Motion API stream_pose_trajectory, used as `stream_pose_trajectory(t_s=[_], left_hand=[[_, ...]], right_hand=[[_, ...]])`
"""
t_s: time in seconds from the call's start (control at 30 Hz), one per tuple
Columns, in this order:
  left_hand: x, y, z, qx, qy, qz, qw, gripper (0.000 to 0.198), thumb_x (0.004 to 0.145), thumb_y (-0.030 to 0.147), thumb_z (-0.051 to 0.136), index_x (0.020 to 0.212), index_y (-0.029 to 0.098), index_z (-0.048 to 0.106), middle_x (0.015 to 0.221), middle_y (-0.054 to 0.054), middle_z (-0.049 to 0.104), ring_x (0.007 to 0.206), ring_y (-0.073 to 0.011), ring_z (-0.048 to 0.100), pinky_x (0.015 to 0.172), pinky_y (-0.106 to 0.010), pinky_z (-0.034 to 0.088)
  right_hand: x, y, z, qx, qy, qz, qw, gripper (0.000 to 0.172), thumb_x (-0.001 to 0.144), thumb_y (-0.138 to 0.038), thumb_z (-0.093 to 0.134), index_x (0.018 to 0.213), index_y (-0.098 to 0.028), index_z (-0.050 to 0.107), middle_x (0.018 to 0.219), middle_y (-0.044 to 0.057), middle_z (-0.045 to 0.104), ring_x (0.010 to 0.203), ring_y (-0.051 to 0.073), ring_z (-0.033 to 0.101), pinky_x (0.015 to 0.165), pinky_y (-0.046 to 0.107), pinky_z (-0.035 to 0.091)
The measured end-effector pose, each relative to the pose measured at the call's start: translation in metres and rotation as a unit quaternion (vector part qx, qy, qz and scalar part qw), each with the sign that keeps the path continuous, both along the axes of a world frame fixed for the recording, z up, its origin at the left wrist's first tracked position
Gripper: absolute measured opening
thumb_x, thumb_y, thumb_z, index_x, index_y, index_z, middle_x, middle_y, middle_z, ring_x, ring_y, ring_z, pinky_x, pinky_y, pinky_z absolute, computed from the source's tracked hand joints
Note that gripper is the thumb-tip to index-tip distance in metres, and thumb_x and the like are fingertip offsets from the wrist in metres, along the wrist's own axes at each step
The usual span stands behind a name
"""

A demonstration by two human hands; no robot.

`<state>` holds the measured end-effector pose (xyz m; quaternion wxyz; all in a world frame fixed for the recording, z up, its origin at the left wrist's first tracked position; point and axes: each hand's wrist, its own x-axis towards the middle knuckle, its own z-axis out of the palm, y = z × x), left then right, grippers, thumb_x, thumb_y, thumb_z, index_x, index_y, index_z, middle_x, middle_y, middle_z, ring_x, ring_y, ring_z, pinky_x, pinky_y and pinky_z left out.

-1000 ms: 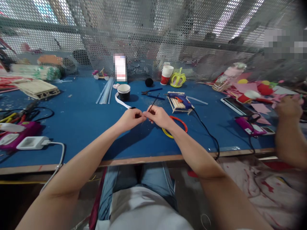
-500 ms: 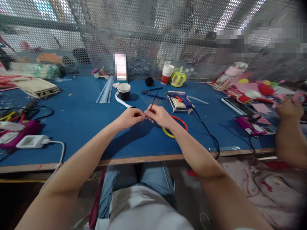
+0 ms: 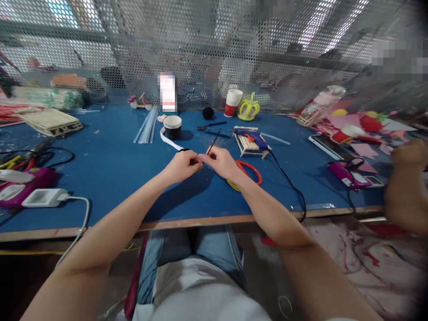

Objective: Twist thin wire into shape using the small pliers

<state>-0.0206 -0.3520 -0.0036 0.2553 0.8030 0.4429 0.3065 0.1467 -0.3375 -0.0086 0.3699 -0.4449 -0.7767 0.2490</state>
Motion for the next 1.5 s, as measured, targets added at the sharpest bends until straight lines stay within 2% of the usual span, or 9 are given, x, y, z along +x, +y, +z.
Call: stream_pose_trajectory(t_s=[0.1,0.23,0.33,0.57,0.83,1.13,1.27,1.4,1.5], left_hand=[[0.0,0.001,-0.001,-0.032,-0.04,-0.008,0.999,0.015,0.072,0.026,0.055,0.066,0.012,0.058,0.063,-0.001,0.056,0.059,-0.0105,0.049,0.055,-0.023,0.036],[0.0,0.0,-0.001,-0.107,-0.105,-0.023,0.988,0.02,0.072,0.03,0.056,0.066,0.011,0.058,0.06,0.0,0.054,0.055,-0.0083,0.044,0.053,-0.022,0.034],[0.0,-0.002,0.001,-0.13,-0.129,-0.035,0.982,0.018,0.073,0.029,0.056,0.068,0.011,0.058,0.063,0.0,0.054,0.057,-0.008,0.044,0.055,-0.023,0.034],[0.001,-0.003,0.002,-0.125,-0.115,-0.053,0.984,0.016,0.073,0.029,0.055,0.069,0.013,0.055,0.062,0.001,0.053,0.056,-0.0079,0.044,0.055,-0.022,0.035],[0.002,-0.004,0.002,-0.064,-0.037,-0.029,0.997,0.017,0.075,0.029,0.052,0.069,0.013,0.055,0.06,0.0,0.053,0.054,-0.009,0.044,0.053,-0.023,0.035],[0.002,-0.004,0.002,-0.022,0.009,-0.036,0.999,0.012,0.074,0.025,0.052,0.073,0.014,0.057,0.067,-0.001,0.056,0.06,-0.0111,0.049,0.057,-0.024,0.037],[0.0,-0.006,0.006,-0.089,-0.023,-0.087,0.992,0.016,0.075,0.03,0.053,0.073,0.014,0.056,0.066,-0.001,0.056,0.06,-0.011,0.049,0.058,-0.024,0.038],[-0.006,-0.007,0.013,-0.198,-0.095,-0.156,0.963,0.021,0.074,0.034,0.056,0.074,0.013,0.057,0.068,0.0,0.056,0.064,-0.0097,0.048,0.063,-0.023,0.039],[-0.009,-0.006,0.015,-0.238,-0.107,-0.174,0.95,0.022,0.073,0.035,0.058,0.074,0.014,0.056,0.068,0.001,0.053,0.063,-0.0087,0.045,0.062,-0.022,0.038]], right_hand=[[-0.001,0.0,-0.001,-0.018,0.033,0.002,0.999,0.038,0.075,-0.05,0.057,0.063,-0.015,0.051,0.052,-0.003,0.047,0.05,0.008,0.04,0.047,0.021,0.031],[0.0,-0.002,0.002,-0.112,0.107,0.086,0.984,0.036,0.076,-0.051,0.056,0.074,-0.016,0.052,0.059,-0.002,0.052,0.051,0.008,0.047,0.045,0.02,0.037],[0.001,-0.003,0.004,-0.123,0.121,0.096,0.98,0.035,0.076,-0.05,0.056,0.073,-0.016,0.05,0.057,-0.003,0.051,0.048,0.007,0.047,0.043,0.019,0.039],[0.003,0.0,0.006,-0.126,0.155,0.115,0.973,0.029,0.074,-0.042,0.062,0.079,-0.016,0.052,0.061,-0.002,0.055,0.05,0.007,0.052,0.047,0.021,0.046],[0.004,-0.001,0.009,-0.127,0.164,0.101,0.973,0.028,0.076,-0.041,0.061,0.081,-0.015,0.053,0.062,-0.001,0.057,0.05,0.008,0.055,0.05,0.022,0.049],[0.014,0.007,0.014,-0.091,0.242,0.046,0.965,0.032,0.074,-0.046,0.061,0.084,-0.016,0.054,0.069,0.0,0.057,0.058,0.008,0.055,0.05,0.021,0.049],[0.02,0.009,0.018,-0.112,0.275,0.088,0.951,0.03,0.076,-0.045,0.06,0.085,-0.017,0.055,0.073,0.0,0.057,0.06,0.008,0.055,0.053,0.021,0.049],[0.027,0.006,0.026,-0.14,0.292,0.155,0.933,0.028,0.076,-0.044,0.061,0.085,-0.018,0.054,0.077,0.0,0.058,0.064,0.009,0.057,0.054,0.022,0.049],[0.028,0.004,0.028,-0.14,0.29,0.154,0.934,0.03,0.073,-0.045,0.063,0.084,-0.019,0.053,0.076,0.0,0.059,0.062,0.009,0.057,0.055,0.022,0.05]])
